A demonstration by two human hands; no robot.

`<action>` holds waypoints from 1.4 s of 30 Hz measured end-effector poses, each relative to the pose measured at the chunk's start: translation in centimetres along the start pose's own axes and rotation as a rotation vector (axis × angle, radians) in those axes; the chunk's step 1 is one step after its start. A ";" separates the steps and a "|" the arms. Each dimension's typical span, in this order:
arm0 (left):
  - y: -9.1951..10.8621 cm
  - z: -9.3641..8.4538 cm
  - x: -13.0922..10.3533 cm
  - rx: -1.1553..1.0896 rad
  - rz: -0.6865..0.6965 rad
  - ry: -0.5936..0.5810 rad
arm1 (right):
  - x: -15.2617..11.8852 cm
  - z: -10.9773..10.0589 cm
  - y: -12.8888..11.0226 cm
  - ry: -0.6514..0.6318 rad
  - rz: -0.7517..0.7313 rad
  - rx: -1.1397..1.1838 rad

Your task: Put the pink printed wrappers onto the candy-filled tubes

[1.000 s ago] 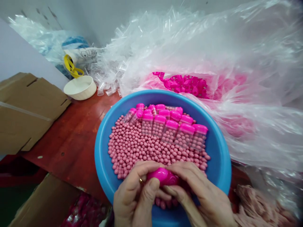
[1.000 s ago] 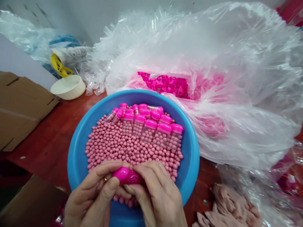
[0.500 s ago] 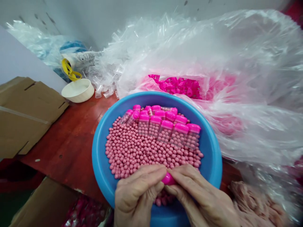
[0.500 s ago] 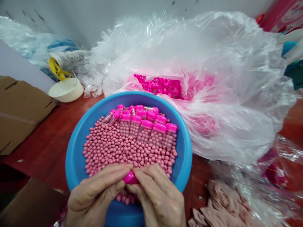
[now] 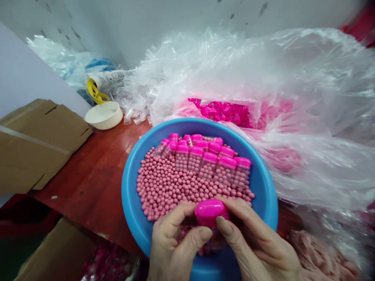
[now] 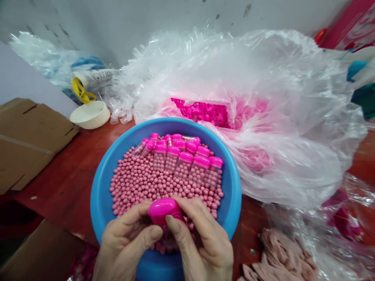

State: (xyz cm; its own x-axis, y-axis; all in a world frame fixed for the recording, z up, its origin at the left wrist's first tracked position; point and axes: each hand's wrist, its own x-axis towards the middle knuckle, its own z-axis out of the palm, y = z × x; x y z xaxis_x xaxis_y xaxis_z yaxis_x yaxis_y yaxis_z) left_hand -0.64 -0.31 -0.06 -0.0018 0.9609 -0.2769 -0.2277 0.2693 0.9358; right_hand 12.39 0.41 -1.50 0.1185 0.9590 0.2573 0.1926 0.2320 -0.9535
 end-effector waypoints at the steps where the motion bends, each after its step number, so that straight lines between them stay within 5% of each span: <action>1: 0.0 0.0 -0.1 0.032 0.003 0.013 | -0.1 0.2 0.0 -0.006 -0.014 -0.011; 9: -0.6 -0.1 -0.6 0.167 0.070 0.142 | -1.5 0.6 0.8 0.047 -0.083 -0.319; 20: -0.3 0.0 -0.3 0.151 0.066 0.065 | 0.8 -1.1 1.7 -0.327 -0.241 -0.122; 26: 0.0 -0.2 -0.2 0.278 0.236 0.069 | 0.2 -0.7 1.3 -0.160 -0.131 -0.072; 33: 0.2 -0.3 0.1 0.254 0.290 0.003 | 0.6 -1.2 0.2 -0.152 -0.019 0.004; 38: -0.5 -0.1 -0.3 0.261 0.272 0.197 | 0.7 -1.3 0.2 -0.202 0.031 -0.019; 42: -0.8 0.3 -0.6 0.269 0.405 0.285 | 0.7 -1.4 0.3 -0.225 0.046 -0.013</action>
State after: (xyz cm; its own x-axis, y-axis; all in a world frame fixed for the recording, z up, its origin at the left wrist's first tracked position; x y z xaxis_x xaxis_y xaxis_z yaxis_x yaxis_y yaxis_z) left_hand -0.16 -1.05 -0.58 -0.3091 0.9454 0.1031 0.1023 -0.0747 0.9919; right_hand 13.89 0.90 -1.43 -0.0920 0.9810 0.1709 0.2051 0.1867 -0.9608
